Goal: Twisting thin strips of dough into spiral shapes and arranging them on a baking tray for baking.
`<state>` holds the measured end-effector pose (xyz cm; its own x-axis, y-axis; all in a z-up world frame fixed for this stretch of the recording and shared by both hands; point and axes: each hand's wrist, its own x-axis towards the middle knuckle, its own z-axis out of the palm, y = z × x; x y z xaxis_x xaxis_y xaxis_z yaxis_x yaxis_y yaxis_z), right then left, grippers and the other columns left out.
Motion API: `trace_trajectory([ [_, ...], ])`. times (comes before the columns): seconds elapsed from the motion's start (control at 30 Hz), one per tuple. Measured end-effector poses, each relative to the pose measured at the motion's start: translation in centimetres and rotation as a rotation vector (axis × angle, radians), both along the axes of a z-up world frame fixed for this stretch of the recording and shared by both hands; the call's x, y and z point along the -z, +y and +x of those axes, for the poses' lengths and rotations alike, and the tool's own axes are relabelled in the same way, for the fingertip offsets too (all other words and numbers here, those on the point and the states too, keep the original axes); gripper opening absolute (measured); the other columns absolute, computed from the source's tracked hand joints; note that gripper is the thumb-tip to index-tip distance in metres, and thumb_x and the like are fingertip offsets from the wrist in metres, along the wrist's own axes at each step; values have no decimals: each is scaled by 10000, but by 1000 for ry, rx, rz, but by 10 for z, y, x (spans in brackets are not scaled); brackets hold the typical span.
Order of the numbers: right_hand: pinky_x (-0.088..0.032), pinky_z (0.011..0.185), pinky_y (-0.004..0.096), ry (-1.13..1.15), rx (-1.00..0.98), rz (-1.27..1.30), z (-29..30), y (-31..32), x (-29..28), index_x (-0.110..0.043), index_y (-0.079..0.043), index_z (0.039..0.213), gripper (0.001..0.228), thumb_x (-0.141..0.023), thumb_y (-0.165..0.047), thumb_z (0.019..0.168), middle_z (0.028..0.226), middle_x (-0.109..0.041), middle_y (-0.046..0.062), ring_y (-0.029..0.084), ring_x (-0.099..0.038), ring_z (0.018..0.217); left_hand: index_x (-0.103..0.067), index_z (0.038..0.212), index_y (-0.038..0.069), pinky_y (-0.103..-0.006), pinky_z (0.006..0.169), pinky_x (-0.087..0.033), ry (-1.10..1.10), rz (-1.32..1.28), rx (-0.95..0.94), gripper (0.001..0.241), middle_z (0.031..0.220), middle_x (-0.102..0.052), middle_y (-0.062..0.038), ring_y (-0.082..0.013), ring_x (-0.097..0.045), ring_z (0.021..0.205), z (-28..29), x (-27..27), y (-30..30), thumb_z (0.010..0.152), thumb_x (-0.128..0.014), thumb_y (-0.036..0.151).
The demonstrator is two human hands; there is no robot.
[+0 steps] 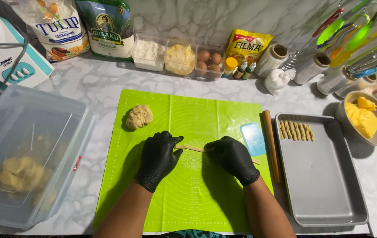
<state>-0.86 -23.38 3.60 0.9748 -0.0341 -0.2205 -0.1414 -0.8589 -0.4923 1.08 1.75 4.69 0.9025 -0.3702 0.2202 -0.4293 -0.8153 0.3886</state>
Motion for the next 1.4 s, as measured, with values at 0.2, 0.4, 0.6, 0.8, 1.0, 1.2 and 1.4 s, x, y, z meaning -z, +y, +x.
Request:
trace_trajectory([
  [0.2, -607, 862, 415, -78, -73, -106, 0, 5, 2, -826, -295, 959, 206, -775, -420, 803, 963, -733, 7, 282, -729, 955, -823, 1014, 234, -462, 878, -573, 12, -86, 73, 196, 1108, -733, -136, -340, -703, 1096, 2, 30, -23, 820, -841, 214],
  [0.4, -614, 825, 421, -287, -179, -6, 0, 18, 7, -820, -311, 1000, 227, -821, -399, 790, 958, -729, 16, 285, -722, 954, -814, 903, 205, -451, 845, -581, -53, -86, 100, 71, 1051, -754, -111, -324, -719, 1052, 1, 24, -24, 836, -819, 227],
  [0.6, -609, 795, 404, -448, -288, -78, 5, 6, 55, -817, -249, 923, 111, -803, -312, 833, 917, -729, 57, 290, -710, 904, -812, 899, 225, -455, 842, -583, -50, -123, 97, 90, 1024, -757, -105, -331, -720, 1047, 3, 27, -27, 831, -815, 283],
  [0.8, -609, 763, 369, -498, -312, -103, 8, 1, 64, -801, -317, 891, 76, -814, -344, 821, 885, -729, 9, 238, -704, 871, -810, 867, 218, -444, 839, -587, -51, -100, 105, 73, 1011, -767, -109, -327, -731, 1021, 3, 25, -27, 855, -803, 290],
  [1.0, -618, 752, 400, -463, -313, -61, 7, 22, 37, -820, -313, 929, 82, -795, -328, 852, 900, -732, 48, 269, -713, 886, -815, 911, 216, -440, 831, -589, -19, -80, 62, 159, 984, -765, -89, -303, -736, 990, 8, 26, -11, 767, -862, 265],
  [1.2, -608, 734, 381, -571, -394, -42, 12, 16, 56, -816, -323, 924, 66, -773, -328, 874, 888, -735, 41, 252, -704, 868, -816, 856, 171, -391, 809, -607, 21, -17, 33, 40, 904, -773, -73, -268, -747, 915, 9, 22, -2, 836, -825, 204],
  [1.4, -601, 760, 376, -602, -443, -31, 25, 20, 69, -821, -321, 904, 77, -806, -343, 833, 903, -733, 18, 240, -706, 885, -818, 872, 181, -378, 813, -611, 46, 0, 56, 56, 934, -784, -72, -269, -749, 931, 5, 7, 1, 830, -834, 214],
])
